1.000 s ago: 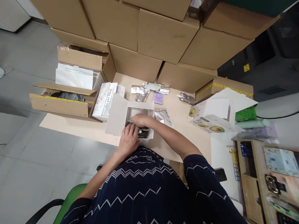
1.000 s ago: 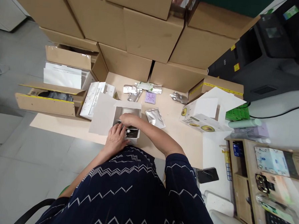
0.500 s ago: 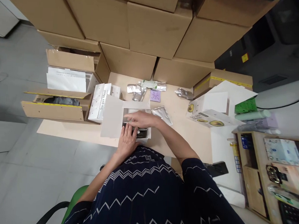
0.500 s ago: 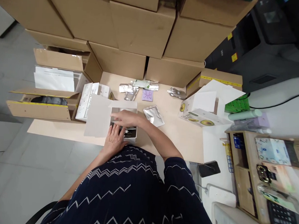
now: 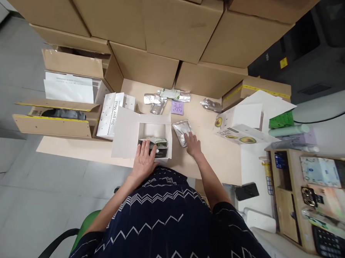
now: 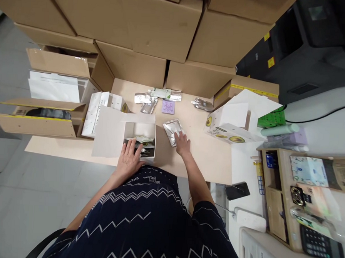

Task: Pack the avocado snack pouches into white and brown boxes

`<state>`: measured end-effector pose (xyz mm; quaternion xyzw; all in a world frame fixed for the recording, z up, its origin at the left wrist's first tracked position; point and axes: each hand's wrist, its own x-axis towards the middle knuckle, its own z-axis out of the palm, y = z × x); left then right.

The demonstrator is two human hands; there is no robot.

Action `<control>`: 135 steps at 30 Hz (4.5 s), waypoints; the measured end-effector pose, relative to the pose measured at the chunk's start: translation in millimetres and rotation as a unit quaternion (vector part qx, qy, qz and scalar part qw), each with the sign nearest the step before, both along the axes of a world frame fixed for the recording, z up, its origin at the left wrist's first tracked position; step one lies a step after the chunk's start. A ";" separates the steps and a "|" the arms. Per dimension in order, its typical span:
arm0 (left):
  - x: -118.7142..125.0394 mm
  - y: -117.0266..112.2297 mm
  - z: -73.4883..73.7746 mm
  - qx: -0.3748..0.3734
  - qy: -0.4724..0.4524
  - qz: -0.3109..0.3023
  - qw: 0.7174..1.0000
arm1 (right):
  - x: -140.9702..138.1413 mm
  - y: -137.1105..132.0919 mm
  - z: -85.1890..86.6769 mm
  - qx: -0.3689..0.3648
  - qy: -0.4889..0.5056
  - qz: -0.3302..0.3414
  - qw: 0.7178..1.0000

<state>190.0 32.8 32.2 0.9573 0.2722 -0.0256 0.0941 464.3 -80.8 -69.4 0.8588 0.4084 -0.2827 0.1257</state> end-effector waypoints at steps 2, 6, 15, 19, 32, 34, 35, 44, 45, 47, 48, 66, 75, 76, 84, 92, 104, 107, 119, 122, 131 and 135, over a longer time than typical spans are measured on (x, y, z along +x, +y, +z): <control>-0.3 0.1 -0.9 -0.002 -0.002 0.001 1.000 | -0.6 -3.4 -7.0 0.016 0.020 -0.009 1.000; 0.0 0.4 -1.1 -0.008 -0.006 0.005 1.000 | 1.9 -6.2 -17.6 0.065 0.000 0.006 0.998; -0.5 0.2 -2.0 -0.022 -0.009 0.010 1.000 | -1.5 -3.9 -1.9 0.219 -0.035 -0.083 0.972; -1.1 0.8 -2.5 -0.020 -0.006 0.008 1.000 | 10.3 10.3 67.5 0.425 0.010 -0.221 0.878; -0.2 0.8 -1.0 -0.011 -0.014 0.003 1.000 | -80.8 74.4 241.1 0.241 0.074 0.248 0.935; -0.3 0.9 -2.0 -0.010 -0.014 0.008 1.000 | -87.2 91.7 237.5 0.194 0.050 0.256 0.946; -0.3 1.0 -2.6 -0.010 -0.013 0.010 1.000 | -87.8 98.0 238.6 0.183 0.044 0.250 0.950; 1.0 1.1 -4.1 0.000 -0.015 0.006 1.000 | -89.1 121.1 229.3 0.133 0.057 0.292 0.946; 1.4 1.3 -4.2 -0.001 -0.014 0.008 1.000 | -92.9 124.9 218.2 0.122 0.070 0.302 0.943; 1.9 1.4 -4.6 -0.005 -0.012 0.012 1.000 | -101.1 131.9 196.3 0.092 0.092 0.317 0.939; 1.9 1.3 -4.9 -0.007 -0.013 0.014 1.000 | -104.9 134.3 186.8 0.079 0.098 0.317 0.940; 4.8 1.3 -1.6 -0.021 -0.003 0.037 0.999 | -111.8 118.4 162.3 0.052 0.113 0.267 0.956; 10.5 3.8 3.3 -0.003 0.020 0.035 0.999 | -78.7 110.6 187.6 0.264 0.058 0.222 0.937; 11.1 4.2 3.6 -0.002 0.021 0.037 0.999 | -68.3 113.7 190.3 0.283 0.059 0.187 0.939; 10.4 4.8 0.0 -0.009 0.035 0.042 0.998 | 21.2 145.2 131.9 0.471 0.233 -0.091 0.846; 10.2 4.6 3.6 0.002 0.041 0.039 0.998 | 79.4 173.5 33.0 0.120 -0.022 0.000 0.992; 9.1 5.9 7.2 -0.010 0.028 0.034 0.999 | 44.8 141.2 -12.5 0.173 -0.048 0.058 0.982; 7.3 5.9 4.4 -0.010 0.020 0.027 0.999 | 37.1 115.1 7.4 0.263 0.021 -0.077 0.961; 9.2 6.8 3.2 0.013 0.015 0.011 1.000 | -37.7 72.5 215.2 0.465 0.127 0.142 0.865; 9.5 5.5 2.8 0.020 0.016 0.015 1.000 | -65.7 110.8 197.8 0.301 0.080 0.248 0.917; 10.7 4.4 -0.4 0.013 0.007 0.038 0.999 | -105.6 165.0 167.2 0.058 0.048 0.348 0.935; 12.2 5.3 -0.1 0.008 0.005 0.039 0.999 | -116.5 174.5 154.0 0.029 0.050 0.375 0.925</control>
